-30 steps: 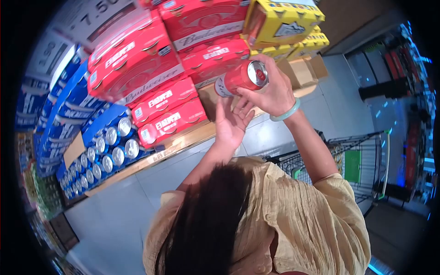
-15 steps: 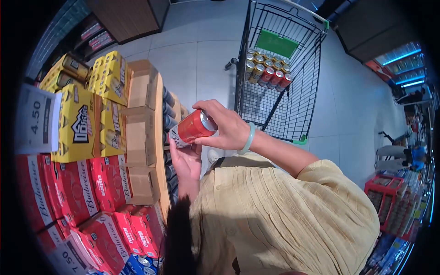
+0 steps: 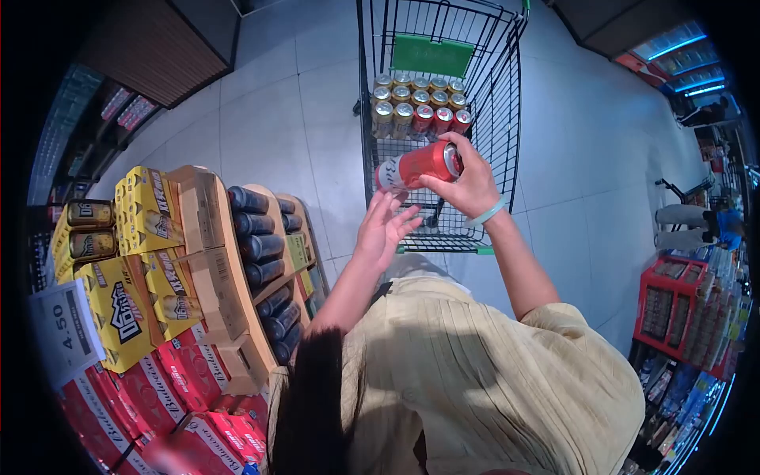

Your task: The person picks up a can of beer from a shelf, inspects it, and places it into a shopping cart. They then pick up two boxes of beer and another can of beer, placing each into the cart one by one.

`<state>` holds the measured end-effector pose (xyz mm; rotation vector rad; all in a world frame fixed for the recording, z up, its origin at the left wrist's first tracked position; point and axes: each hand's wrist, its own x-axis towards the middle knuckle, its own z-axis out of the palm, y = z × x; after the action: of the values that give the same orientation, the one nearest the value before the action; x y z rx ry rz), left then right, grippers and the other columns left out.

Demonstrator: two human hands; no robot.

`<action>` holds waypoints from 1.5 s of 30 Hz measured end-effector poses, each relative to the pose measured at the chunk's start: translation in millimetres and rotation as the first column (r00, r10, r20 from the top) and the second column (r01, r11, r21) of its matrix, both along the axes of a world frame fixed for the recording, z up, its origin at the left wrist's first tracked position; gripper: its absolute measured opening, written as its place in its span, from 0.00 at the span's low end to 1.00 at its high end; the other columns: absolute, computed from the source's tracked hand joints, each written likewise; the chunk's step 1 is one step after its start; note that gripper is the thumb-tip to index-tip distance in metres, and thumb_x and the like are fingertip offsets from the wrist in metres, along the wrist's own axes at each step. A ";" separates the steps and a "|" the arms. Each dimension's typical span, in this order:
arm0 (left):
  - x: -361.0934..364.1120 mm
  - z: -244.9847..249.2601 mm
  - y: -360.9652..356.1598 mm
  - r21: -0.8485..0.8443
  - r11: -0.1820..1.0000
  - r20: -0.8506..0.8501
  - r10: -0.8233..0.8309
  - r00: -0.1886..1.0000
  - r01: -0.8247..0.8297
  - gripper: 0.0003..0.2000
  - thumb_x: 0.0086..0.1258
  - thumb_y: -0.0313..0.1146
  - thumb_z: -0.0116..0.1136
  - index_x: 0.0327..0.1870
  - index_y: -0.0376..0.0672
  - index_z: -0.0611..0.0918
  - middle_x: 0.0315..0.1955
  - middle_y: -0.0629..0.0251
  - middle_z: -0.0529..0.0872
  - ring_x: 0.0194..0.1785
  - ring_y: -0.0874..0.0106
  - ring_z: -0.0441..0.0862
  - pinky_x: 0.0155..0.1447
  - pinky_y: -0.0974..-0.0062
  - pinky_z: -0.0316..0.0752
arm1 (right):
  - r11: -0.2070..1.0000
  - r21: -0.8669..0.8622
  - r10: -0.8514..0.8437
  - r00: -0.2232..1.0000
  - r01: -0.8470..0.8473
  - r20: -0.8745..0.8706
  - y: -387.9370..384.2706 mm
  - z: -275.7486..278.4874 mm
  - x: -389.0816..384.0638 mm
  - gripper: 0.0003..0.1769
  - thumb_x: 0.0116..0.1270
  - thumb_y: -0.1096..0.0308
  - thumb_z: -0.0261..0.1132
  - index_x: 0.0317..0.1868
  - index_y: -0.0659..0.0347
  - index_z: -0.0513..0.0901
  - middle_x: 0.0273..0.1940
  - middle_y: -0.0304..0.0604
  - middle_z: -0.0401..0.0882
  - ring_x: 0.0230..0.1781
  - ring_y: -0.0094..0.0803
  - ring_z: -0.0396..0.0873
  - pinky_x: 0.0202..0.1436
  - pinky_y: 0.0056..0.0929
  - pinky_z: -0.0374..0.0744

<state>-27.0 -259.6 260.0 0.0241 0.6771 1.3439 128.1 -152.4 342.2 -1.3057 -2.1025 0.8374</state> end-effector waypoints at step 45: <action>46.4 -195.9 166.7 -0.319 0.920 -0.012 0.238 0.971 -0.229 0.27 0.77 0.46 0.42 0.73 0.50 0.54 0.70 0.68 0.57 0.57 0.67 0.70 0.55 0.66 0.71 | 0.979 -0.171 0.172 0.909 -0.114 0.379 168.2 -294.4 -87.6 0.36 0.51 0.64 0.73 0.59 0.57 0.65 0.52 0.57 0.70 0.47 0.57 0.78 0.49 0.48 0.78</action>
<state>19.5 -92.9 64.0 -0.3449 0.8891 1.4447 40.4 15.8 47.8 -1.5120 -2.5163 0.8586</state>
